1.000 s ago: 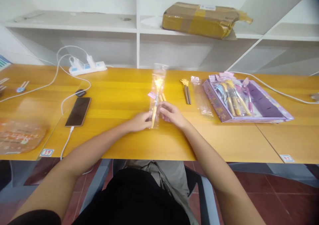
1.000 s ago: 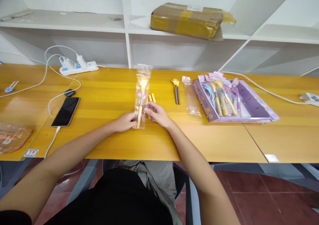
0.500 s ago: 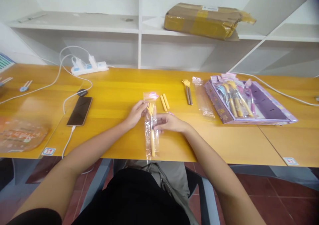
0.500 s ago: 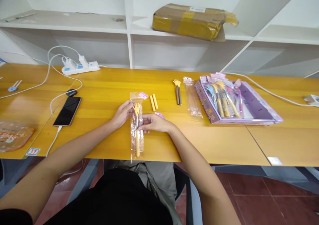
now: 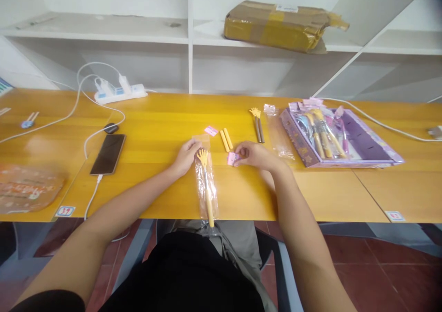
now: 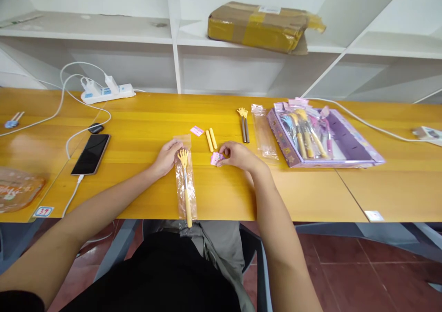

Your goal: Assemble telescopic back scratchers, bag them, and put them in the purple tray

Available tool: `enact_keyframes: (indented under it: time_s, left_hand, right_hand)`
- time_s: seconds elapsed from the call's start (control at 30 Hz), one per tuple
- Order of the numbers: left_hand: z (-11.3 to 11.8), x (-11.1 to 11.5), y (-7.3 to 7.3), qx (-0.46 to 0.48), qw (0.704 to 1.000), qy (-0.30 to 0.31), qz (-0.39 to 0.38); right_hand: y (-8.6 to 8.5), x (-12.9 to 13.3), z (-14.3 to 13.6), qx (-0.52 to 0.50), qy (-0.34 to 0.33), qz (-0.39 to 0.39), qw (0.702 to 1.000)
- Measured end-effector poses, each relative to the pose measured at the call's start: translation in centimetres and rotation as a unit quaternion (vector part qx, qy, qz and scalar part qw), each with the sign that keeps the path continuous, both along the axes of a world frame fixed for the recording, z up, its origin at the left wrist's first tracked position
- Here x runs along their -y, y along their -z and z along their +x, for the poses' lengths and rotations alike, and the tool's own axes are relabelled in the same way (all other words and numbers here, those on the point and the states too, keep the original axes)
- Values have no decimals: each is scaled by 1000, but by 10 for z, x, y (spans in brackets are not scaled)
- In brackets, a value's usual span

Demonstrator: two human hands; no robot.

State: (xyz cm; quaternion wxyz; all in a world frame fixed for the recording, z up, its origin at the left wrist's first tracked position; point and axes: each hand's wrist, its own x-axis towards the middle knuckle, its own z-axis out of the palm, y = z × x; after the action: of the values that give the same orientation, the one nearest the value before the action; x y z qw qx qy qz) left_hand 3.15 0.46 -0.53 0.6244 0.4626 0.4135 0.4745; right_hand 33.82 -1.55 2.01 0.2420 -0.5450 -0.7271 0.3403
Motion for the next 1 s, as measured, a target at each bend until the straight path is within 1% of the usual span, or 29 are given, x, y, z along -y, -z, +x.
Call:
enact_keyframes:
  time_s: [0.1,0.17,0.27,0.33,0.4,0.5,0.6,0.7,0.77,0.87,0.93,1.0]
  left_hand:
    - [-1,0,5,-26,999,23,35]
    - [-2,0,5,-40,998,28,46]
    - [-2,0,4,-71,996,22,52]
    - [-3,1,3,-84,995,27,53]
    - [-3,2,2,-92,994,31,52]
    - [-1,5,-2,-101,993,32,58]
    - [2,10,-6,-94,990,65,85]
    - [3,13,-8,-99,979,124,132]
    - [2,14,-6,-103,972,156,143]
    - [2,13,-1,-92,971,191,114]
    - [2,13,3,-82,967,222,91]
    - [2,13,5,-85,961,248,85]
  right_hand:
    - [2,-1,-1,-18,-12,-7,1000]
    - [0,1,0,-36,-12,-19,999]
    - [-8,4,1,-91,-16,-59,994]
    - [-16,8,-2,-136,-22,-70,988]
    - [-22,12,-12,-182,-11,-37,983]
    - [-25,19,-40,-264,7,48,963]
    - [-18,25,-72,-306,-7,92,948]
    - [-6,27,-93,-270,-7,148,951]
    - [1,26,-97,-235,3,200,951]
    - [7,22,-95,-221,31,265,938]
    - [7,20,-92,-234,40,284,929]
    - [6,19,-92,-244,35,279,928]
